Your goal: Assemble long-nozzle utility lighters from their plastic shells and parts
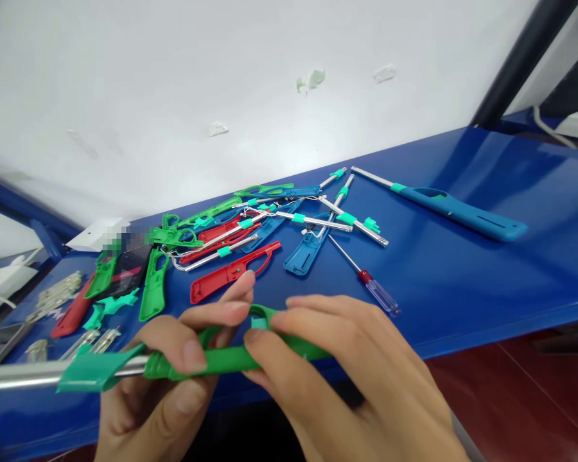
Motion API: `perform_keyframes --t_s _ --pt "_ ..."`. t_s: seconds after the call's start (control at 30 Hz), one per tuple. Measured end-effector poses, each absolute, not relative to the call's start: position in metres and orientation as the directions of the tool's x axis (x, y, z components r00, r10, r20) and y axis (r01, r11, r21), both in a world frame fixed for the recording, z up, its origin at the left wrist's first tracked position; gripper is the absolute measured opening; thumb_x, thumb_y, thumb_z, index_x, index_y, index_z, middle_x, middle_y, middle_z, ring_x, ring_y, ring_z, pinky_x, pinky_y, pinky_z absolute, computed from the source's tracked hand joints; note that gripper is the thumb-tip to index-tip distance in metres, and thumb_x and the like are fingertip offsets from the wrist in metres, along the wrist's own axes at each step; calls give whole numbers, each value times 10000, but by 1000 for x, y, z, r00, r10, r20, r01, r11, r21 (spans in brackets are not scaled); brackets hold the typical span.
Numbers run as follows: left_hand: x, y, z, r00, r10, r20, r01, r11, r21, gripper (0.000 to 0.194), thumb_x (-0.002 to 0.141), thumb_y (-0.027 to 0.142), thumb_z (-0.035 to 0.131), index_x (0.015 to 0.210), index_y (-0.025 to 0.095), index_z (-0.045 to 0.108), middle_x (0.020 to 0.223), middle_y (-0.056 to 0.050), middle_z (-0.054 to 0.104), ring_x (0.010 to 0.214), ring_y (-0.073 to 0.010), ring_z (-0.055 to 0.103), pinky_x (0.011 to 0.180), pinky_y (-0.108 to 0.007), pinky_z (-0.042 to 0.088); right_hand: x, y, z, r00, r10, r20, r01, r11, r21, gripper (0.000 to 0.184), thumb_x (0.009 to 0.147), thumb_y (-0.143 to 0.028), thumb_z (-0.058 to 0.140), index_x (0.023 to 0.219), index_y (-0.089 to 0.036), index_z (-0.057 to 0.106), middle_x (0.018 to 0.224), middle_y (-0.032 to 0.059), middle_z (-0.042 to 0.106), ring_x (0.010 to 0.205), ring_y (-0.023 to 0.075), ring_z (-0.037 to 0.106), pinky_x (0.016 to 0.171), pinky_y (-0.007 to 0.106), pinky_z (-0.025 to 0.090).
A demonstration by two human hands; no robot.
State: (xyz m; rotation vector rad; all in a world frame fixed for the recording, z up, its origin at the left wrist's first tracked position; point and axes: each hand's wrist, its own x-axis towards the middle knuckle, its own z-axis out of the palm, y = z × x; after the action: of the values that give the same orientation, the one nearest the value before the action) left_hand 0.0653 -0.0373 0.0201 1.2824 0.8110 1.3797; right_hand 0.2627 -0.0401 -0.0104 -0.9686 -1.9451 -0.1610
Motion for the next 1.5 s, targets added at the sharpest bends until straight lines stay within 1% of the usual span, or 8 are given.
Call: perform_keyframes --t_s 0.23,0.37,0.43,0.57,0.73,1.1,1.3,1.5 --pt "38 -23 3 170 977 127 -123 -107 987 260 1034 253 808 1282 330 833 1376 -22 820 1292 -259 788 1128 -337 643 259 -21 -9 -364 774 518 585 623 -520 122 1185 -342 559 1260 -358 654 1243 -109 832 1105 94 802 978 197 625" --pt "12 -24 13 261 964 -49 374 -54 926 187 1112 350 667 1237 293 795 882 26 840 592 -135 760 588 -209 659 257 -14 -16 -388 766 512 596 632 -495 188 1205 -324 513 1328 -341 655 1249 -103 824 1098 90 771 995 193 598" --pt "4 -30 18 260 960 108 612 -250 750 165 1080 341 667 987 282 790 707 54 750 472 -121 653 425 -202 532 258 -13 -20 -403 753 519 619 643 -452 208 1205 -295 513 1348 -333 660 1290 -115 814 1150 83 741 1075 190 547" --pt "1 -39 11 222 793 567 770 -500 397 135 1043 180 681 984 285 741 916 42 752 780 -127 739 730 -231 629 262 -13 -25 -484 747 456 653 655 -380 301 1195 -244 532 1470 -331 619 1457 -135 752 1301 106 636 1192 205 444" --pt "6 -26 -5 533 678 506 669 -704 238 351 1087 59 640 1401 207 698 1482 -61 677 1476 -185 565 1322 -346 415 261 -13 -22 -562 695 449 646 707 -286 281 1222 -247 451 1455 -252 609 1433 -61 768 1236 148 615 1090 240 504" --pt "9 -14 -12 462 746 480 624 -658 422 310 1104 63 601 1312 252 732 1324 1 773 1141 -145 744 1039 -313 577 260 -10 -10 -581 708 402 641 702 -311 268 1230 -297 446 1441 -278 610 1399 -59 789 1203 137 688 1012 252 580" --pt "13 -16 -6 473 641 605 708 -685 172 418 1066 44 694 1409 284 705 1500 -64 651 1514 -249 512 1314 -475 396 259 1 7 -512 786 348 636 619 -461 261 1217 -330 467 1274 -310 720 1187 -56 856 982 139 816 852 261 609" --pt "13 -20 2 554 539 634 687 -727 19 296 1122 33 577 1304 217 718 1305 -25 704 1279 -206 581 1279 -385 383 258 20 28 -473 881 -20 533 268 -803 518 1139 -636 495 894 -294 796 816 -26 783 742 191 731 666 308 573"
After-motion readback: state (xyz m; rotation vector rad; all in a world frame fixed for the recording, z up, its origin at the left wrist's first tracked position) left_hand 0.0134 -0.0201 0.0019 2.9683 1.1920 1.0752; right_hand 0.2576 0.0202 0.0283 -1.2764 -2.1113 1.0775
